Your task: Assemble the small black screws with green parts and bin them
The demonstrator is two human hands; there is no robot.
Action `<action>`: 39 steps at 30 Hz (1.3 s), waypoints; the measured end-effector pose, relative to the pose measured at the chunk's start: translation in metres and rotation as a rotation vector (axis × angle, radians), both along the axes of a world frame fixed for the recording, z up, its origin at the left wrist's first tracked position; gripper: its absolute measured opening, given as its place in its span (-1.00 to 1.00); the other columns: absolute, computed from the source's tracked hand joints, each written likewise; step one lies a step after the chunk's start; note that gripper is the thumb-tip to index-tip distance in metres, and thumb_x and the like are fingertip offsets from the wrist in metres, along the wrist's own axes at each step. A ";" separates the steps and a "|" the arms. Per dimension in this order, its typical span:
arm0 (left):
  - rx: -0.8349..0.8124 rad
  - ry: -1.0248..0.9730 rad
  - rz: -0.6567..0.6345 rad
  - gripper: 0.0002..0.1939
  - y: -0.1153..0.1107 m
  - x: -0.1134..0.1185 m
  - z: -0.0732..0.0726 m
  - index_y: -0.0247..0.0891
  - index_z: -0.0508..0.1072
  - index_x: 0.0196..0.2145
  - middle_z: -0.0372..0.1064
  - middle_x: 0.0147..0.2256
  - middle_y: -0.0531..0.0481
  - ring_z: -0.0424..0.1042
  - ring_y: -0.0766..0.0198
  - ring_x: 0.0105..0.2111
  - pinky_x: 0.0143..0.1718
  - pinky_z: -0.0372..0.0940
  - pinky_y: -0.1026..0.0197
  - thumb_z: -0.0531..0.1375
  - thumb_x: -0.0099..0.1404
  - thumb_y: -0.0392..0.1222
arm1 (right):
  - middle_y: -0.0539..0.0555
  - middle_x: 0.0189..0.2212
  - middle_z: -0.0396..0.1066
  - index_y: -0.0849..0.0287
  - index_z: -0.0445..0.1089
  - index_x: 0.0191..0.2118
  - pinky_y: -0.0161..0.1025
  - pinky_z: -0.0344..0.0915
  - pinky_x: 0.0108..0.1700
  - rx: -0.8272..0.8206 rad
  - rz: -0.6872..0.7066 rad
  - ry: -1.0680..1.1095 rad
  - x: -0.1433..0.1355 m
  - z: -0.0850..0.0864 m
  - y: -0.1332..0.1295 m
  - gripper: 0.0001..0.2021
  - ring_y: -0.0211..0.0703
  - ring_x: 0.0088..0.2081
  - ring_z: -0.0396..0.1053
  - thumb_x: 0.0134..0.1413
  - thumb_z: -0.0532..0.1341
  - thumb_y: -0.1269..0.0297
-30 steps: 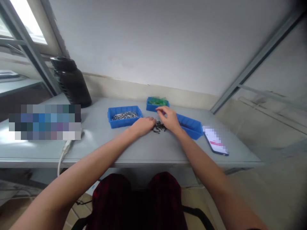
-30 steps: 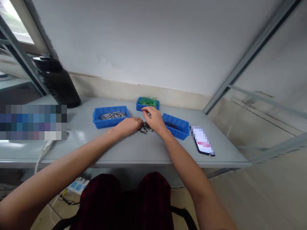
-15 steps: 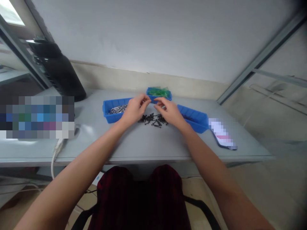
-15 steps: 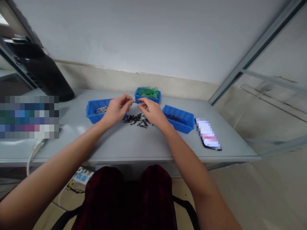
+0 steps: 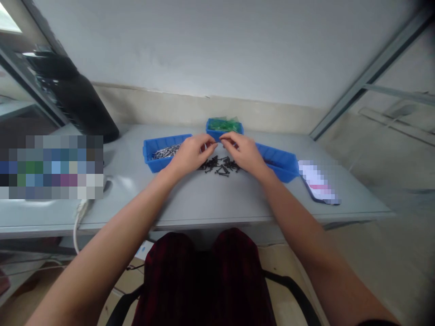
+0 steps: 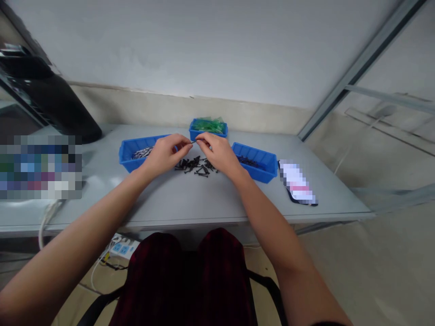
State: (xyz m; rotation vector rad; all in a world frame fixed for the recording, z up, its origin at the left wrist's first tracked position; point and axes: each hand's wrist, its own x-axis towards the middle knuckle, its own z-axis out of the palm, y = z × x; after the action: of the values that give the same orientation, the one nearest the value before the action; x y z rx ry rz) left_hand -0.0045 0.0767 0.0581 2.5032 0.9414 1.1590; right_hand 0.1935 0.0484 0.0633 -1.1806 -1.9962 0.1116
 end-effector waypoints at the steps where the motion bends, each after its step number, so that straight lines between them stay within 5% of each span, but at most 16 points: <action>1: 0.003 0.009 -0.003 -0.81 0.000 0.000 0.000 -0.25 0.51 -0.26 0.48 -0.35 -0.02 0.37 0.32 -0.43 -0.32 0.26 0.26 0.12 0.39 -0.15 | 0.08 -0.21 0.53 0.10 0.47 -0.11 -0.17 0.32 -0.11 -0.003 0.004 -0.002 0.000 0.000 0.000 -0.74 -0.09 -0.21 0.45 0.32 0.07 0.17; 39: -0.018 0.075 -0.013 -0.77 0.001 -0.003 0.000 -0.26 0.51 -0.27 0.40 -0.50 0.05 0.28 0.34 -0.51 -0.41 0.14 0.26 0.10 0.37 -0.12 | 0.08 -0.31 0.55 0.14 0.49 -0.12 -0.19 0.31 -0.20 -0.054 0.025 0.019 0.000 0.002 -0.002 -0.75 -0.09 -0.30 0.46 0.27 0.10 0.19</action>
State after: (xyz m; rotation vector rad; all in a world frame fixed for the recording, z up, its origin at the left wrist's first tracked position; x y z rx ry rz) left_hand -0.0078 0.0774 0.0582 2.5510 0.9481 1.0547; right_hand 0.1935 0.0462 0.0653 -1.1847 -2.0024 0.1894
